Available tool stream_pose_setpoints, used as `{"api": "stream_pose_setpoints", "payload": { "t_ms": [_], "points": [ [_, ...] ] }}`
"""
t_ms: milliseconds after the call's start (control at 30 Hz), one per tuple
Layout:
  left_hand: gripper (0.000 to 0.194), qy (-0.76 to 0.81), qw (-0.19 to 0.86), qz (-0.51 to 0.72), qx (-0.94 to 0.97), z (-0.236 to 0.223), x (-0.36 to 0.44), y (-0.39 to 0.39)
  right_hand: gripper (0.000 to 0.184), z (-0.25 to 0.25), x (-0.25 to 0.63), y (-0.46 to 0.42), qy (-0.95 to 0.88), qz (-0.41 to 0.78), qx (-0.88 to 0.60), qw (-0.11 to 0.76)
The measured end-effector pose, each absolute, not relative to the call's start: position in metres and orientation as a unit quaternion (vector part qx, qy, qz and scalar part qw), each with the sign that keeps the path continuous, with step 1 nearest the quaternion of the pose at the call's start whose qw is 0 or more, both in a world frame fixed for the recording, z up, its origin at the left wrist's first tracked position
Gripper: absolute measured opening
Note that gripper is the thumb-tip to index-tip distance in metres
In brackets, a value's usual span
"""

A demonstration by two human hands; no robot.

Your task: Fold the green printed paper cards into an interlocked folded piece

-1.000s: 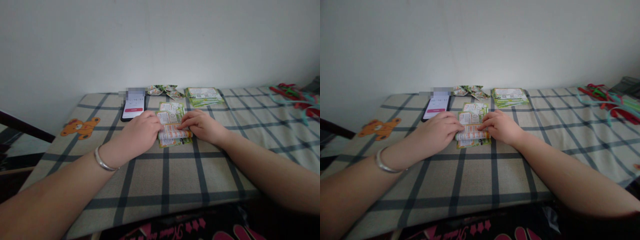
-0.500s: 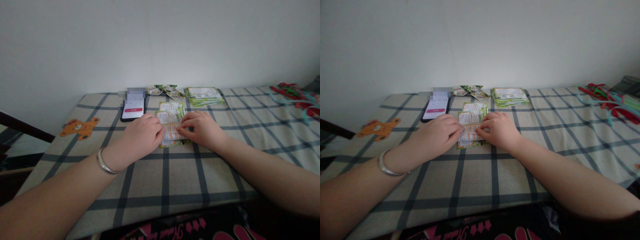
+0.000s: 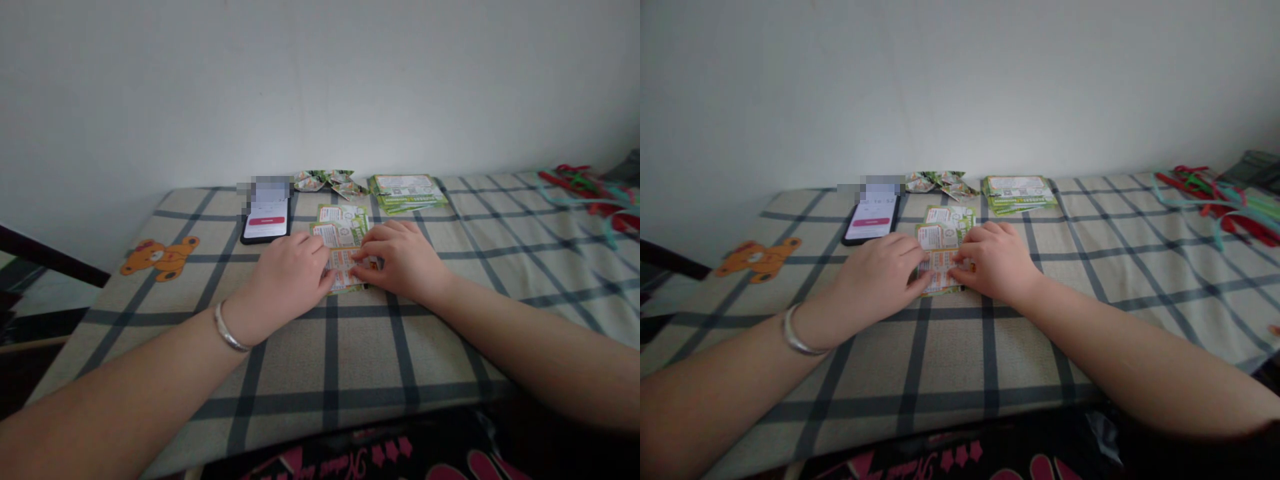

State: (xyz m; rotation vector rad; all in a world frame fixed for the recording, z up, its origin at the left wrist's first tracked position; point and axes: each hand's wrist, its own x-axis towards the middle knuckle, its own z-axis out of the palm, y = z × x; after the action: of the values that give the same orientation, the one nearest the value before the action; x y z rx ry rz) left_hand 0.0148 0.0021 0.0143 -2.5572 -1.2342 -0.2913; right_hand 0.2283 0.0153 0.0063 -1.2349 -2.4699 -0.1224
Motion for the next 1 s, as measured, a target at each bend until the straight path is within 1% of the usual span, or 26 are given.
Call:
{"api": "stream_pose_setpoints", "payload": {
  "t_ms": [167,400,533,633,833,1000],
  "points": [
    [0.026,-0.429,0.149,-0.106,-0.885,0.0113,0.015,0.0005,0.023,0.0053,0.2294,0.0168,-0.885,-0.053,-0.424,0.185],
    [0.034,-0.44,0.163,-0.106,-0.877,0.0055,0.0139,-0.0026,0.037,0.0041,0.2285,0.0194,-0.884,-0.033,-0.423,0.197],
    [0.034,-0.441,0.163,-0.101,-0.877,0.0056,0.0139,-0.0024,0.047,0.0031,0.2281,0.0203,-0.888,-0.048,-0.417,0.19],
    [0.036,-0.438,0.162,-0.101,-0.878,0.006,0.0135,-0.0024,0.051,0.003,0.2285,0.0208,-0.89,-0.053,-0.414,0.183],
    [0.04,-0.441,0.158,-0.083,-0.88,0.007,0.0126,-0.0014,0.052,0.004,0.2286,0.0206,-0.891,-0.051,-0.417,0.173],
    [0.048,-0.44,0.154,-0.086,-0.88,0.0075,0.0104,0.0006,0.043,0.004,0.2315,0.0226,-0.894,-0.03,-0.41,0.178]
  ]
}}
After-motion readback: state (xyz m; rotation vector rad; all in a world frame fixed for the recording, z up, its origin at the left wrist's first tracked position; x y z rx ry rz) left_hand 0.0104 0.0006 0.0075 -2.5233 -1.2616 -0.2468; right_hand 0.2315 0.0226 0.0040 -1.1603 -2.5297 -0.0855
